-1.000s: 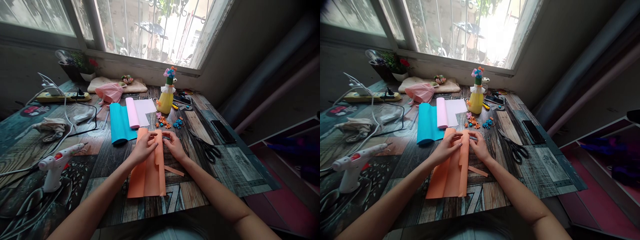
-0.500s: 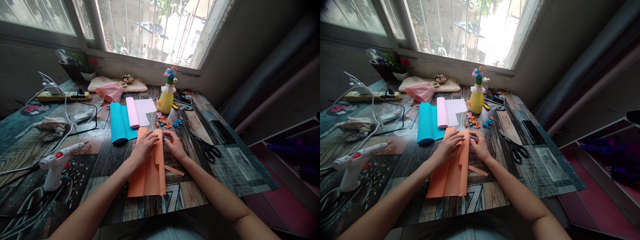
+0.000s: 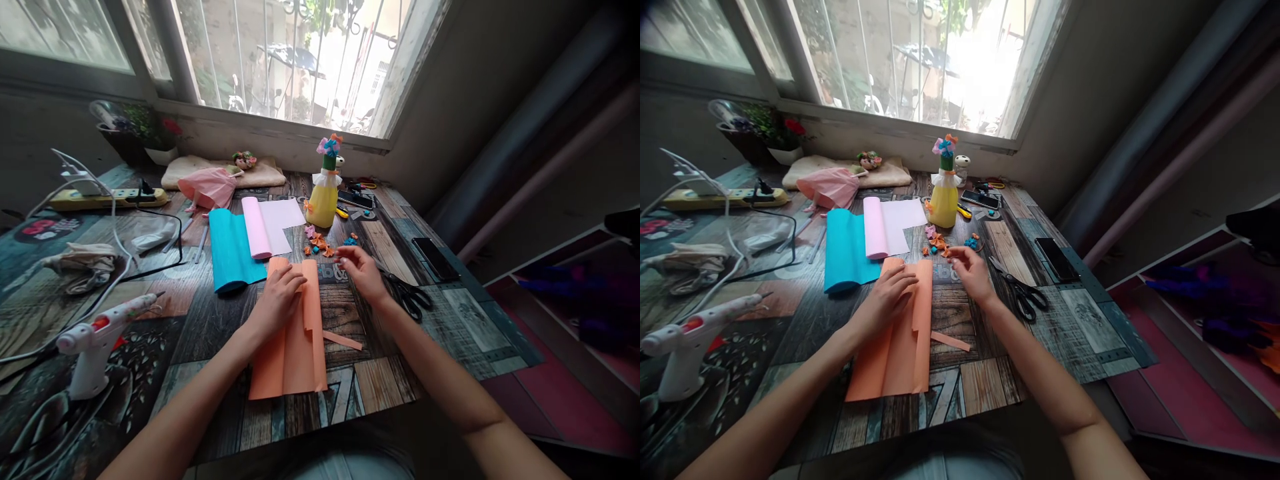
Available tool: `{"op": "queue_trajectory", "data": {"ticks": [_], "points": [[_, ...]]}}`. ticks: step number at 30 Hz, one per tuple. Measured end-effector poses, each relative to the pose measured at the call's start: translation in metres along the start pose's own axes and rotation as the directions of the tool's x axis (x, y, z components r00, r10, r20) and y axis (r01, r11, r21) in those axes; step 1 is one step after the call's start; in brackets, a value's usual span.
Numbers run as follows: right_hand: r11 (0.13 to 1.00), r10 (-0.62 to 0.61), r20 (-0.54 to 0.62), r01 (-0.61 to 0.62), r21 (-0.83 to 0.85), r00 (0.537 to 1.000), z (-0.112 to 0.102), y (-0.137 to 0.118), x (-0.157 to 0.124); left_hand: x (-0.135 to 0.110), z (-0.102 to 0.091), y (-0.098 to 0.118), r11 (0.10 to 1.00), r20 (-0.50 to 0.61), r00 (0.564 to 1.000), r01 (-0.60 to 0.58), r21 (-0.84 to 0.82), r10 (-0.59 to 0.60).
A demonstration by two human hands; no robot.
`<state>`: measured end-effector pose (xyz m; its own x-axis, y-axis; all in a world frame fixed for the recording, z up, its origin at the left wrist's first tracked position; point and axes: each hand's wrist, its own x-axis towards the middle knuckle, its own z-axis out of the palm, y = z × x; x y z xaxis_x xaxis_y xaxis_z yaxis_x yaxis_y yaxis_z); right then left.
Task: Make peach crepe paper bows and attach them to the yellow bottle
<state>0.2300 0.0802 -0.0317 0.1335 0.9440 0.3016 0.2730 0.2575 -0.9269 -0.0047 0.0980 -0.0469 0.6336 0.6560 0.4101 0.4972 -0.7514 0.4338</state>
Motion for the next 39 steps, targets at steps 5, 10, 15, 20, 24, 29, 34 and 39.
{"op": "queue_trajectory", "data": {"ticks": [5, 10, 15, 20, 24, 29, 34, 39], "points": [[0.855, 0.068, 0.078, -0.018, -0.518, 0.995, -0.096, -0.018, -0.007, 0.001, -0.004, -0.008, 1.000, -0.066, 0.998, 0.002, -0.025, -0.004], [0.518, 0.276, 0.125, -0.037, -0.855, 0.953, -0.165, -0.002, -0.048, 0.004, -0.012, -0.009, 0.996, -0.086, 0.995, 0.047, -0.080, -0.054], [0.469, 0.335, 0.136, -0.040, -0.882, 0.932, -0.179, 0.022, -0.066, 0.002, -0.029, 0.002, 0.988, 0.054, 0.995, 0.096, -0.118, -0.090], [0.397, 0.330, 0.078, -0.064, -0.916, 0.941, -0.177, 0.030, -0.061, -0.014, -0.038, 0.020, 0.989, 0.153, 0.987, 0.074, -0.126, -0.055], [0.335, 0.352, 0.022, -0.104, -0.937, 0.936, -0.178, 0.029, -0.058, -0.031, -0.039, 0.041, 0.993, 0.124, 0.992, 0.037, -0.109, -0.024], [0.474, 0.455, -0.020, -0.262, -0.841, 0.890, -0.180, 0.010, -0.063, -0.057, -0.039, 0.069, 0.994, 0.014, 0.997, 0.071, -0.078, -0.070], [0.734, 0.653, 0.272, -0.501, -0.459, 0.707, -0.168, -0.029, -0.072, -0.084, -0.030, 0.103, 0.969, -0.076, 0.970, 0.220, -0.116, -0.230], [0.768, 0.608, 0.385, -0.390, -0.508, 0.694, -0.144, -0.049, -0.081, -0.094, -0.008, 0.123, 0.918, 0.009, 0.933, 0.356, -0.173, -0.360]]}}
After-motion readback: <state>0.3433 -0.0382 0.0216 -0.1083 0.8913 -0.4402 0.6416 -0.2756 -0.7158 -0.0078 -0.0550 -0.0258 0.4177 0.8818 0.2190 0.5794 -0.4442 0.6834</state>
